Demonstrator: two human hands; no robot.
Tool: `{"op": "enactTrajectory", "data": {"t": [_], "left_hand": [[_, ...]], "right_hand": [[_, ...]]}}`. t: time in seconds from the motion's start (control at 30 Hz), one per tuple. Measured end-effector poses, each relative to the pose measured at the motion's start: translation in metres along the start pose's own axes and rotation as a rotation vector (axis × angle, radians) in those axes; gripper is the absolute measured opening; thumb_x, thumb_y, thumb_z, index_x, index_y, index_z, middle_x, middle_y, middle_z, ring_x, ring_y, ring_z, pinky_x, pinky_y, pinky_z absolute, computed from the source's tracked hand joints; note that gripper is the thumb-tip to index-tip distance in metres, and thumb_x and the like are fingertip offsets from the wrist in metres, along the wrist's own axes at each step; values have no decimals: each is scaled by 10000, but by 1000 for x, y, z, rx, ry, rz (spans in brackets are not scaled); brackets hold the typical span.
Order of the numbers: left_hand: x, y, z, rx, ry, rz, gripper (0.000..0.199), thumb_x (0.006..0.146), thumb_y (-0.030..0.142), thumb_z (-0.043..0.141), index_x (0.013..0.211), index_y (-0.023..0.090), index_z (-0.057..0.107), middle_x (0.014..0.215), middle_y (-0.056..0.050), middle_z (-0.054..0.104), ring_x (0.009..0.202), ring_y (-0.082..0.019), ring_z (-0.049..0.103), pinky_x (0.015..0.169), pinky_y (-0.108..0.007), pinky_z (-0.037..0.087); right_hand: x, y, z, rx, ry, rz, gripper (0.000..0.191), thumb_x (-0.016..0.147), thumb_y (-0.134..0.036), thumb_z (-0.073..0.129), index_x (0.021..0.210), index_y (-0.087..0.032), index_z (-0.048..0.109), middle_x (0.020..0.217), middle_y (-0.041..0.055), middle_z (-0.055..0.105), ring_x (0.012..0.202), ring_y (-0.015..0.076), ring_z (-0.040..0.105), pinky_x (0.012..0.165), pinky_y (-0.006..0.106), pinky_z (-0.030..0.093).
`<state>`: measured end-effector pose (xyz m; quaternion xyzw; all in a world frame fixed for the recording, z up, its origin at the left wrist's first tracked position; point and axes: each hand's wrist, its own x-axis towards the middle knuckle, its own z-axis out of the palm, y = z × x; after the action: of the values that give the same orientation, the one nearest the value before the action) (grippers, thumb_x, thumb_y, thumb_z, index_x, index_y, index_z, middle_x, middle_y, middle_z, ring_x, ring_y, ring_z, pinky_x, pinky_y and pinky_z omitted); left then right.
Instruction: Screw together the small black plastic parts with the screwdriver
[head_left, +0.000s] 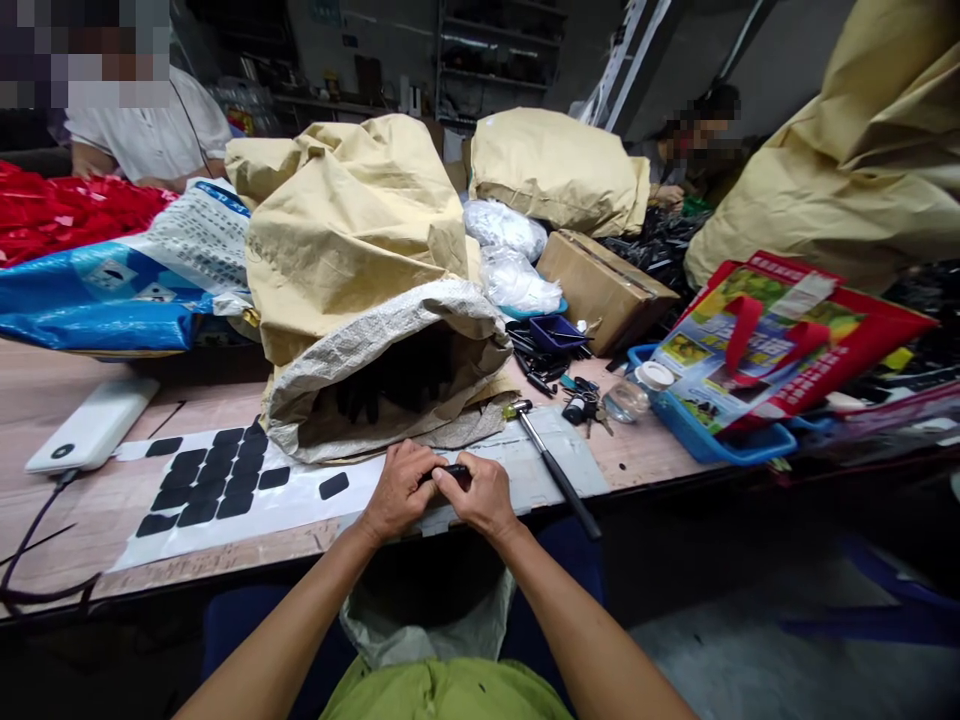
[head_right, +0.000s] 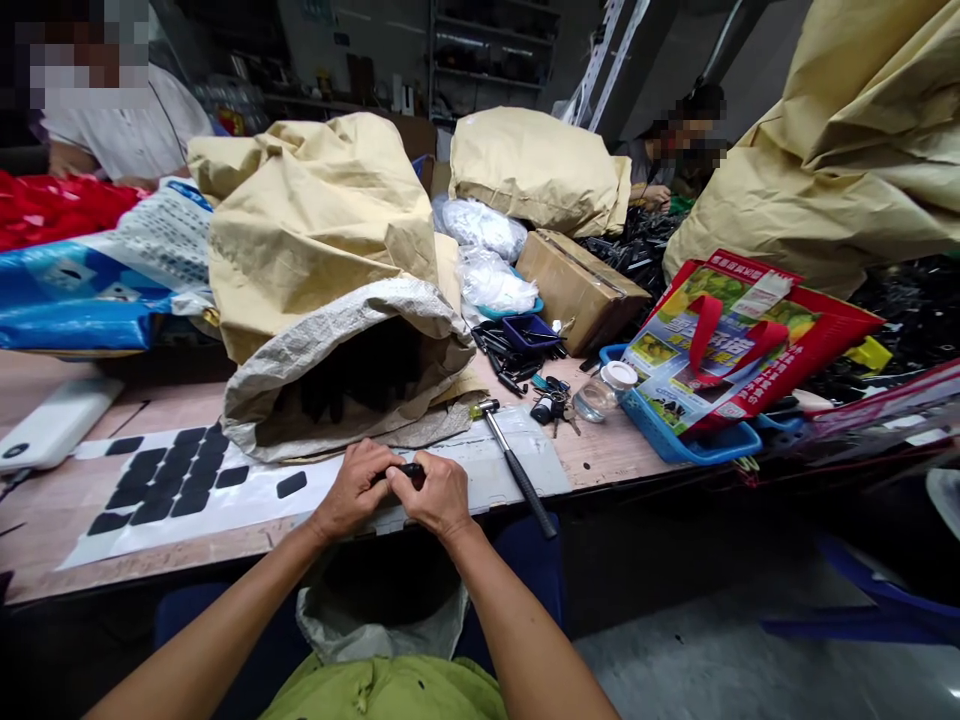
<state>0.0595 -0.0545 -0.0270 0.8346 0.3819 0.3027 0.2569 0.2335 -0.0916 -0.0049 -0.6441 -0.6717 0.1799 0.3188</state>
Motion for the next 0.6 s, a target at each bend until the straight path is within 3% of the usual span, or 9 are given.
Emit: {"op": "enactTrajectory", "data": {"t": [0.27,0.6], "left_hand": [[0,1,-1,28,-48,-3,262,984,417,549,898,215,693,814,-34,647,890,-237,502,869,-406,342],[0,0,1,35,-47,25,222,970,366,564,873,214,694,816,-32,674,900,-239,525,885,-413,347]], "right_hand": [[-2,7,5,-41,-10,-46,479,955,-527,501,596,-209,482,554,-31,502,537,98,429,571,242,253],[-2,14,12,-73,-12,-76,516,971,-527,468,571,-202,482,537,-25,492,531,92,394,578,252,234]]}}
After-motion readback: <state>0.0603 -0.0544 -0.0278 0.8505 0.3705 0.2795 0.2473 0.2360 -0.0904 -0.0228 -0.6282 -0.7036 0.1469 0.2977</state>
